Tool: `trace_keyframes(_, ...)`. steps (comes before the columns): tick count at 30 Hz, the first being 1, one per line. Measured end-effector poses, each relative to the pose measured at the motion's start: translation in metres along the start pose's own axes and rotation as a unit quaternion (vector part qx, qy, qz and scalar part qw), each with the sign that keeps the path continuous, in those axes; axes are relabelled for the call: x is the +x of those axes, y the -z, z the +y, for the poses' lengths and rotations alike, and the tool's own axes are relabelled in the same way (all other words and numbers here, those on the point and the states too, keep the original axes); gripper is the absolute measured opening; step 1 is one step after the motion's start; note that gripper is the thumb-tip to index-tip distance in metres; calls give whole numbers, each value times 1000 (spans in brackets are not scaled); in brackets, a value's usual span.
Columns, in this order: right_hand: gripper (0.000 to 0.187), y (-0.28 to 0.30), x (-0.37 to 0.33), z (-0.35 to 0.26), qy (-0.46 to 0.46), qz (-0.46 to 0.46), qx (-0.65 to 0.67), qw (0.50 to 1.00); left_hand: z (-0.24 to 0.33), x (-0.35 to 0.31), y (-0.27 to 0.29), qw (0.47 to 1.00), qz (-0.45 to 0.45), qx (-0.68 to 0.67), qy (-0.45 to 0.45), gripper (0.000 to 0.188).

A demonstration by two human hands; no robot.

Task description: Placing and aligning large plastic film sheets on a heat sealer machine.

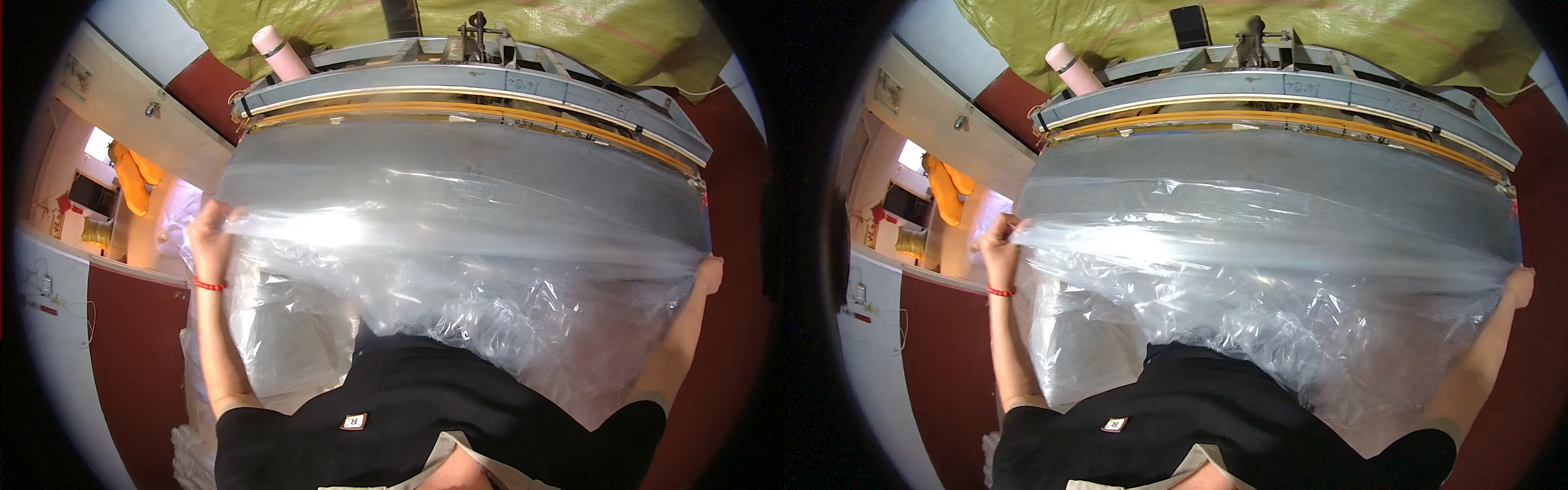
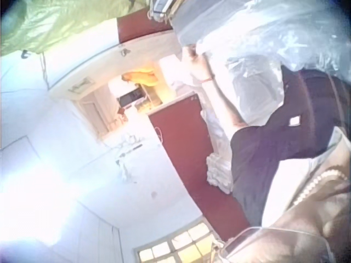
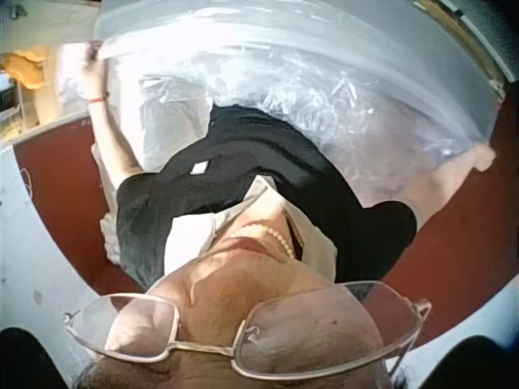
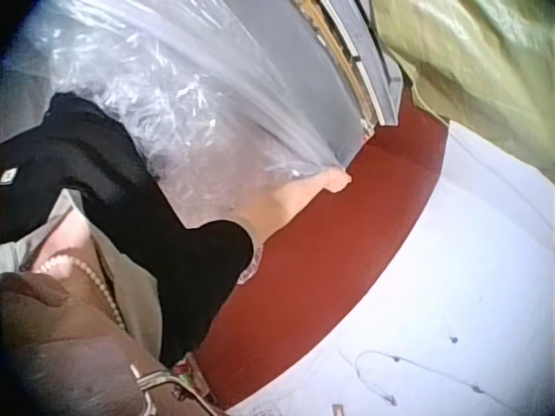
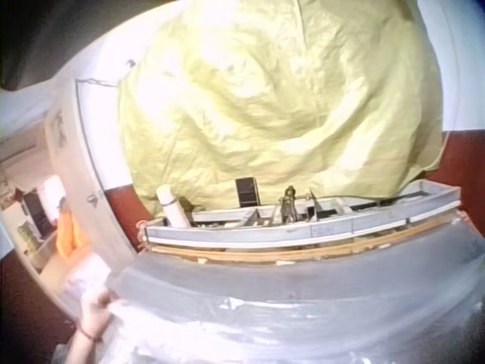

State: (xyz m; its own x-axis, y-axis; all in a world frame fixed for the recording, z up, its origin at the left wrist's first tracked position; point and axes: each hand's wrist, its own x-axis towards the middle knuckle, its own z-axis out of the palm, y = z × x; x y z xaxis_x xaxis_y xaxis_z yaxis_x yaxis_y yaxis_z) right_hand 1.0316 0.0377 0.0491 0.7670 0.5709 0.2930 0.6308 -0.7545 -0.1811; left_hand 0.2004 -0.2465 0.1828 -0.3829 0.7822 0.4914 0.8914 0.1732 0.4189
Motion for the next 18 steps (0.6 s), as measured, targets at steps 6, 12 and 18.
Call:
trace_keyframes(6,35,10,-9,-11,-9,-6,4,1000,-36,69,84,976,194,90,-38,10)
trace_keyframes(12,34,-6,-10,-21,4,-16,32,999,-27,130,126,878,358,310,-73,29)
trace_keyframes(18,34,-5,4,3,-8,8,19,1000,66,35,-57,855,-225,234,-404,39)
